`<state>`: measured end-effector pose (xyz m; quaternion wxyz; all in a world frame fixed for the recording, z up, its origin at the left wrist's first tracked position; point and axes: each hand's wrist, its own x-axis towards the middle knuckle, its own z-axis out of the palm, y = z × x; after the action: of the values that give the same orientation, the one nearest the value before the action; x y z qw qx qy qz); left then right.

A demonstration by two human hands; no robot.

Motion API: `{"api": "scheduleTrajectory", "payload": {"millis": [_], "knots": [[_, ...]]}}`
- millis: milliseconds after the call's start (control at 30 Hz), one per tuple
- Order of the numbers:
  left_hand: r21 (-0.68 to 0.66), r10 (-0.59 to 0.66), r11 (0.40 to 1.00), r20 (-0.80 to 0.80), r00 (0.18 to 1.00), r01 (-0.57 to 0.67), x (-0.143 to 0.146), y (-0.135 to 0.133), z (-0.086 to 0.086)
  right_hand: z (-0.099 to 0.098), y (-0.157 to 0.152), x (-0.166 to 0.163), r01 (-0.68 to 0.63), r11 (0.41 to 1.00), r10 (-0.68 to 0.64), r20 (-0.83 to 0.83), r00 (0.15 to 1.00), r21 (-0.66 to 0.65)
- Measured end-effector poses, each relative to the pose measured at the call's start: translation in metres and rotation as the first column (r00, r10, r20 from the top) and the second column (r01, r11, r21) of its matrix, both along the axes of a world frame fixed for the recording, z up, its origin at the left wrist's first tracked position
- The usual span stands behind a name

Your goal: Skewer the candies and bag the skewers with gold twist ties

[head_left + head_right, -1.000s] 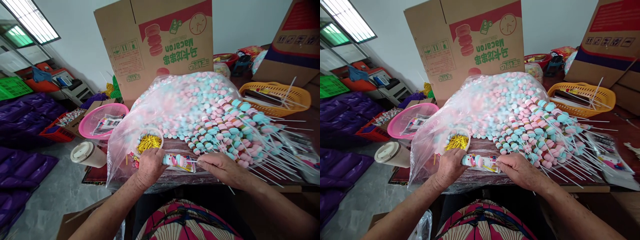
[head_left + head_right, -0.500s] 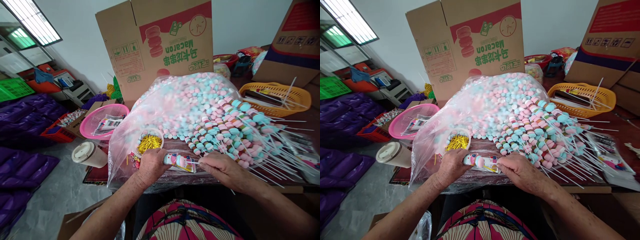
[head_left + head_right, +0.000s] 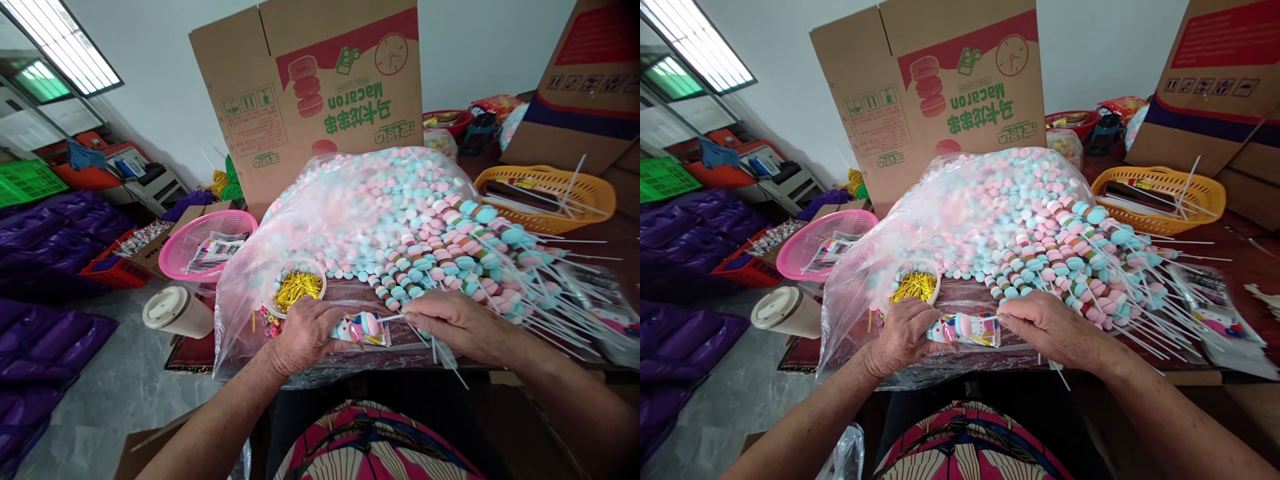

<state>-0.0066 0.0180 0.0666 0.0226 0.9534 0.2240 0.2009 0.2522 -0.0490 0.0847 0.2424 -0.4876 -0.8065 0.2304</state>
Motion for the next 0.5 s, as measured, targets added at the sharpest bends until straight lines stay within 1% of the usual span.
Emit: {"api": "scheduleTrajectory", "payload": {"millis": [100,200,267,400,467,500], "knots": [[-0.116,0.035,0.993,0.04,0.999,-0.03,0.003,0.0,0.004,0.003,-0.002,-0.003,-0.01,0.989,0.004,0.041,0.999,0.149],[-0.273,0.035,0.962,0.05,0.998,-0.02,0.005,0.001,0.003,0.002,-0.005,-0.008,-0.056,0.974,0.037,0.093,0.995,0.218],[-0.336,0.009,0.942,0.06,0.998,0.012,0.008,0.001,0.002,-0.001,-0.007,-0.011,-0.08,0.973,0.053,0.128,0.99,0.218],[-0.411,-0.03,0.911,0.034,0.999,0.042,0.016,-0.001,0.004,-0.011,-0.006,-0.016,-0.07,0.988,0.051,0.133,0.99,0.138],[-0.484,-0.034,0.874,0.02,0.999,0.039,0.019,-0.002,0.009,-0.014,-0.004,-0.016,-0.079,0.992,0.068,0.114,0.991,0.094],[-0.532,-0.032,0.846,0.02,0.999,0.037,0.019,-0.003,0.012,-0.014,-0.003,-0.016,-0.082,0.993,0.073,0.107,0.992,0.085]]}}
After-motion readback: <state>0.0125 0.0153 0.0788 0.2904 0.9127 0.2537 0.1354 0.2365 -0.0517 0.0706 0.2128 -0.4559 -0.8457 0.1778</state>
